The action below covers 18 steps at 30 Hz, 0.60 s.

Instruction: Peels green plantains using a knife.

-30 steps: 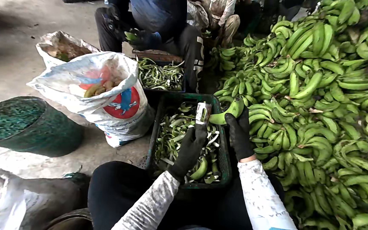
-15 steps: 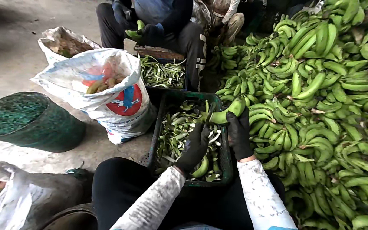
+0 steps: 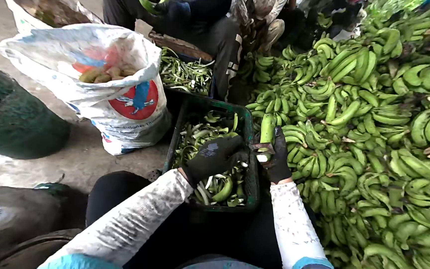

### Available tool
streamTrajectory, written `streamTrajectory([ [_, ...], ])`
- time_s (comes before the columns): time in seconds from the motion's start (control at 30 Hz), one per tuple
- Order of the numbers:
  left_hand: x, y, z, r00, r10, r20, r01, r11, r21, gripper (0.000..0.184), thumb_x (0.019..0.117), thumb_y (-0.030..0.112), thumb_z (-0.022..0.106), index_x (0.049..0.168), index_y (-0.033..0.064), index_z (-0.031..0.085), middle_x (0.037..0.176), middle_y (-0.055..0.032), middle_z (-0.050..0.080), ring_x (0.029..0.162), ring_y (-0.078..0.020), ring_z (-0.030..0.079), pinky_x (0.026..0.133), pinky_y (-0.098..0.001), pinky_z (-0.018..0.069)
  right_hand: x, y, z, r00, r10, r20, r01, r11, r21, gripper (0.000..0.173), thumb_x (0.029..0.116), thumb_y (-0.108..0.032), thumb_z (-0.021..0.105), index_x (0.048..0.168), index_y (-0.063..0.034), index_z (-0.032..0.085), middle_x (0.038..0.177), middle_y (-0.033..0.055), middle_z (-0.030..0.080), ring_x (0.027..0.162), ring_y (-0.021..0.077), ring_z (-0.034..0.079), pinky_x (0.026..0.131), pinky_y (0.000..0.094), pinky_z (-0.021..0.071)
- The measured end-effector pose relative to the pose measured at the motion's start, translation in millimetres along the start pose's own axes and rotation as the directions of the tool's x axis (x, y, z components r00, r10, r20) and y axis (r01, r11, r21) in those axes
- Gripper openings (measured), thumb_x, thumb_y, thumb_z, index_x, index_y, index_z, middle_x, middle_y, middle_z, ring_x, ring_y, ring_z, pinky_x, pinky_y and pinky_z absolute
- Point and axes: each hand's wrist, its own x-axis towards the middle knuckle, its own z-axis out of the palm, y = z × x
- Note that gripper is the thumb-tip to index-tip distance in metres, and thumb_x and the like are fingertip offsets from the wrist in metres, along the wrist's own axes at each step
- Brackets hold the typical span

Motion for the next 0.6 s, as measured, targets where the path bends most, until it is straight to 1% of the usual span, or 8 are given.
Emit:
streamTrajectory([
  [0.07, 1, -11, 1, 1.000, 0.009, -0.022, -0.008, 0.998, 0.058, 0.026, 0.1010, 0.036, 0.060, 0.114, 0.0142, 0.068, 0.099, -0.0052, 0.068, 0.092, -0.0227, 0.067, 0.079, -0.0496, 0.0562, -2, 9, 7, 0.997, 0.010, 0.077, -0.017, 0.997, 0.080, 0.041, 0.1070, -0.051, 0.036, 0.111, -0.0212, 0.064, 0.085, -0.0027, 0.071, 0.071, 0.0062, 0.068, 0.059, 0.0256, 0.0595],
  [0.13, 4, -23, 3, 0.991, 0.038, -0.126, -0.014, 0.982, 0.187, 0.026, 0.0973, 0.032, 0.065, 0.114, 0.0131, 0.068, 0.101, -0.0102, 0.068, 0.094, -0.0308, 0.067, 0.079, -0.0533, 0.0556, -6, 24, 8, 0.989, 0.082, 0.124, -0.098, 0.987, 0.128, 0.043, 0.1048, -0.055, 0.039, 0.111, -0.0223, 0.066, 0.085, -0.0021, 0.071, 0.067, 0.0070, 0.067, 0.056, 0.0253, 0.0574],
  [0.23, 9, -34, -4, 0.948, -0.009, -0.317, 0.115, 0.941, 0.319, 0.028, 0.0949, 0.028, 0.068, 0.118, 0.0112, 0.068, 0.105, -0.0188, 0.068, 0.099, -0.0427, 0.065, 0.080, -0.0591, 0.0530, -18, 43, 9, 0.958, 0.194, 0.213, -0.239, 0.947, 0.213, 0.047, 0.1020, -0.058, 0.045, 0.113, -0.0179, 0.065, 0.081, 0.0019, 0.068, 0.060, 0.0106, 0.066, 0.051, 0.0271, 0.0577],
  [0.3, 12, -38, -15, 0.893, -0.133, -0.430, 0.247, 0.944, 0.220, 0.031, 0.0999, 0.027, 0.062, 0.123, 0.0080, 0.066, 0.113, -0.0211, 0.067, 0.107, -0.0436, 0.065, 0.086, -0.0610, 0.0530, -29, 44, 14, 0.962, 0.219, 0.162, -0.248, 0.949, 0.193, 0.052, 0.1050, -0.056, 0.037, 0.108, -0.0108, 0.061, 0.074, 0.0074, 0.067, 0.056, 0.0149, 0.066, 0.049, 0.0300, 0.0580],
  [0.37, 15, -45, -29, 0.849, -0.210, -0.484, 0.290, 0.952, 0.095, 0.038, 0.1043, 0.038, 0.054, 0.127, 0.0084, 0.063, 0.113, -0.0188, 0.066, 0.105, -0.0390, 0.065, 0.087, -0.0592, 0.0524, -33, 40, 14, 0.962, 0.236, 0.139, -0.261, 0.943, 0.207, 0.053, 0.1021, -0.057, 0.043, 0.104, -0.0086, 0.063, 0.072, 0.0098, 0.068, 0.055, 0.0176, 0.068, 0.048, 0.0329, 0.0591],
  [0.43, 11, -38, -29, 0.883, -0.193, -0.427, 0.225, 0.974, 0.025, 0.039, 0.1039, 0.039, 0.054, 0.126, 0.0081, 0.061, 0.108, -0.0154, 0.067, 0.099, -0.0326, 0.067, 0.084, -0.0566, 0.0543, -31, 31, 9, 0.983, 0.172, 0.070, -0.180, 0.974, 0.138, 0.045, 0.1038, -0.051, 0.042, 0.107, -0.0116, 0.062, 0.073, 0.0062, 0.068, 0.056, 0.0144, 0.067, 0.049, 0.0307, 0.0590],
  [0.5, 2, -21, -16, 0.929, -0.132, -0.347, 0.118, 0.991, -0.060, 0.033, 0.1034, 0.034, 0.057, 0.121, 0.0075, 0.064, 0.102, -0.0102, 0.069, 0.091, -0.0229, 0.068, 0.081, -0.0490, 0.0577, -24, 21, 6, 0.999, 0.018, -0.034, -0.018, 1.000, -0.020, 0.033, 0.1037, -0.044, 0.046, 0.115, -0.0162, 0.060, 0.078, -0.0007, 0.068, 0.060, 0.0083, 0.066, 0.051, 0.0264, 0.0581],
  [0.6, -13, 0, 11, 0.972, -0.041, -0.230, 0.009, 0.991, -0.137, 0.027, 0.1018, 0.029, 0.060, 0.118, 0.0081, 0.067, 0.098, -0.0066, 0.068, 0.087, -0.0181, 0.067, 0.078, -0.0430, 0.0590, -21, 12, 1, 0.965, -0.243, -0.099, 0.193, 0.914, -0.357, 0.037, 0.1069, -0.038, 0.046, 0.138, -0.0170, 0.052, 0.103, -0.0025, 0.067, 0.083, 0.0049, 0.066, 0.068, 0.0253, 0.0586],
])
